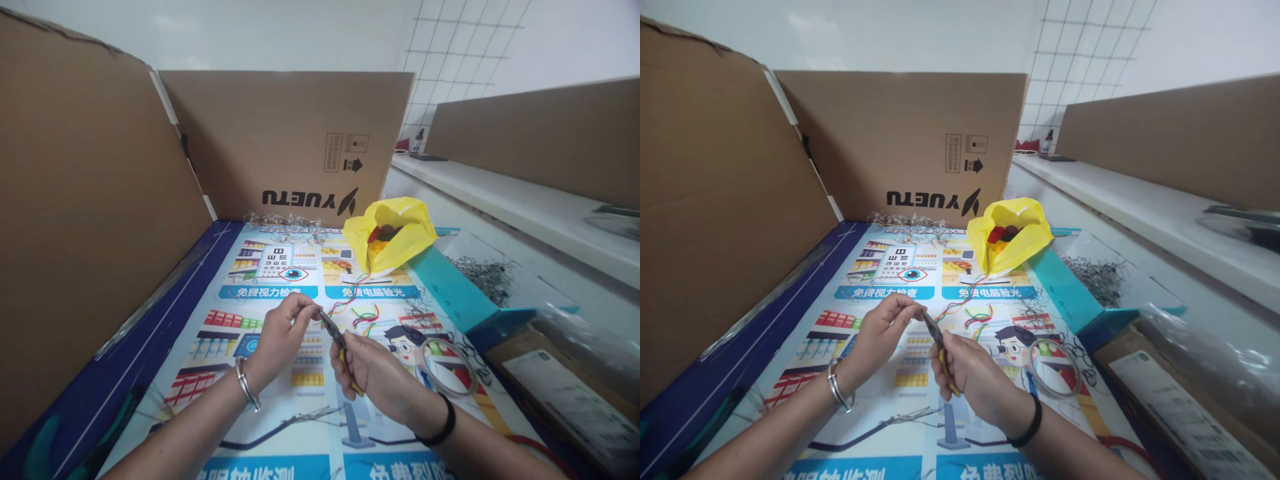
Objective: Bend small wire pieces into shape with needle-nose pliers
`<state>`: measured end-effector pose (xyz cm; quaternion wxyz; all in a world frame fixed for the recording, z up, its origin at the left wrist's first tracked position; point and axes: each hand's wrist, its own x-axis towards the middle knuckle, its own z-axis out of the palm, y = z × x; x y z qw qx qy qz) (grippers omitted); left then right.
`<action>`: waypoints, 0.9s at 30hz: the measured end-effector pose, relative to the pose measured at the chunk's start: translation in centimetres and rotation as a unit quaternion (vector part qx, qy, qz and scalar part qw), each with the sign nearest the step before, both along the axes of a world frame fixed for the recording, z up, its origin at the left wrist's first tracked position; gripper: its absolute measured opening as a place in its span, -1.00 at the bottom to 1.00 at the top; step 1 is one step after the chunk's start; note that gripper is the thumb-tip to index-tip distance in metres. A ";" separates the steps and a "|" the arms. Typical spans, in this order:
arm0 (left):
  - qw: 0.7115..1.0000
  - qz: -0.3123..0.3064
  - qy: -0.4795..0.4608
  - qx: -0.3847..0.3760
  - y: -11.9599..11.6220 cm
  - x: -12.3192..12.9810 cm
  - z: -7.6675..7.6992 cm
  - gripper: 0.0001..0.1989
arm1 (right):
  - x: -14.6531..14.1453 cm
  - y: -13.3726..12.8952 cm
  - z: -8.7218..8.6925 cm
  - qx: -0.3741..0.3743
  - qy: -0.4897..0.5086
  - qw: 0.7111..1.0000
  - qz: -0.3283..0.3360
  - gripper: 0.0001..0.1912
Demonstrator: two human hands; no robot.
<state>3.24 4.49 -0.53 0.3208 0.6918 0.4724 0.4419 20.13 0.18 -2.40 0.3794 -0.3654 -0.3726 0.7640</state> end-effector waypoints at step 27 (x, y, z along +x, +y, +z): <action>0.998 0.033 0.038 0.025 -0.7 0.2 0.1 -0.90 | -0.2 0.1 -1.8 0.214 -0.275 0.937 -0.034 -0.59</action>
